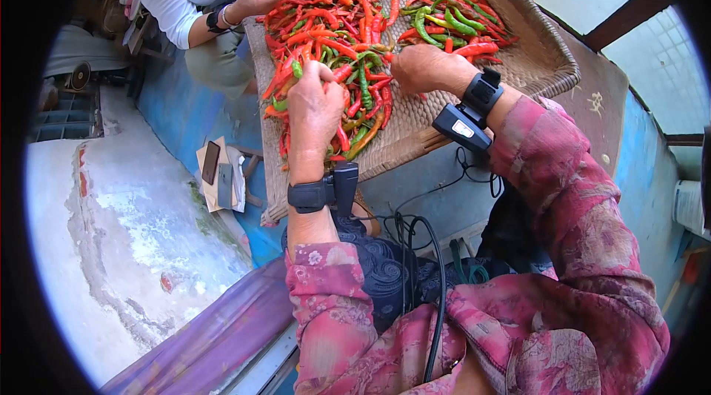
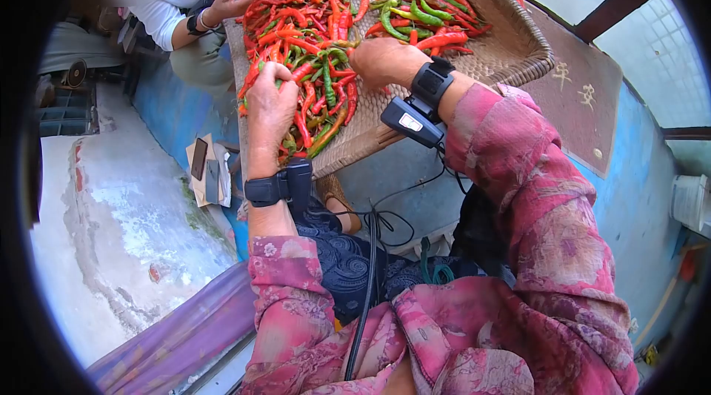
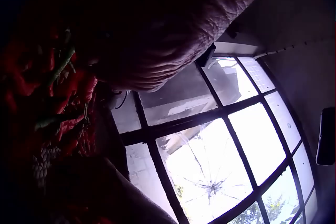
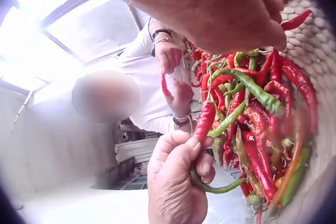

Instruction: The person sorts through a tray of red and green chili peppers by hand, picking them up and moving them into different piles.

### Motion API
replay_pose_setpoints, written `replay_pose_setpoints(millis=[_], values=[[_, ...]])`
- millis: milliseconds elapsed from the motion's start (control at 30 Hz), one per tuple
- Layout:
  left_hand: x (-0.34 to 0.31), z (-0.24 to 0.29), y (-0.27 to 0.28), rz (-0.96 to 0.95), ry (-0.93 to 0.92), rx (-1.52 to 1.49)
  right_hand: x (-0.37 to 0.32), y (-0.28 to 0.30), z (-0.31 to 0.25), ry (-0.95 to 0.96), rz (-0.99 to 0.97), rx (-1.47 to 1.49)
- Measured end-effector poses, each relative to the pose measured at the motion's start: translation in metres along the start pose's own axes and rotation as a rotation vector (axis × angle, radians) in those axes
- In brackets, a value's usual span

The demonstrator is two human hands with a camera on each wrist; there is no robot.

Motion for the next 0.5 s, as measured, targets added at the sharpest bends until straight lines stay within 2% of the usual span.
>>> replay_pose_setpoints(millis=[67, 100, 133, 200, 267, 300, 367, 433, 500], values=[[0.001, -0.003, 0.01, 0.042, 0.004, -0.008, 0.003, 0.011, -0.003, 0.047, 0.138, -0.015], [0.003, -0.002, 0.016, 0.08, 0.002, -0.016, 0.004, 0.009, -0.002, 0.048, 0.136, -0.014], [0.001, -0.003, 0.021, 0.073, 0.098, -0.02, 0.005, 0.01, -0.002, 0.054, 0.169, -0.027], [0.0, -0.009, 0.023, 0.101, 0.101, -0.055, 0.004, 0.014, -0.003, 0.055, 0.202, -0.038], [-0.001, -0.017, 0.026, 0.137, 0.113, -0.112, 0.002, 0.03, 0.004, -0.09, 0.292, -0.064], [-0.003, -0.015, 0.026, 0.136, 0.114, -0.113, 0.004, 0.028, 0.006, -0.091, 0.29, -0.065], [-0.004, -0.012, 0.028, 0.108, 0.135, -0.102, 0.009, 0.049, 0.017, -0.155, 0.586, 0.061], [-0.005, -0.008, 0.026, 0.072, 0.146, -0.129, 0.02, 0.046, 0.02, -0.159, 0.571, 0.12], [-0.005, -0.011, 0.023, 0.037, 0.16, -0.155, 0.026, 0.05, 0.012, -0.027, 0.679, 0.441]])
Point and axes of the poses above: each hand's wrist, its own x-axis towards the middle knuckle, its own y-axis out of the back of the hand, z = x × y, the point moved 9 cm from there along x, towards the middle knuckle, and after that the axes turned 12 degrees about z, right-handed, at the moved point
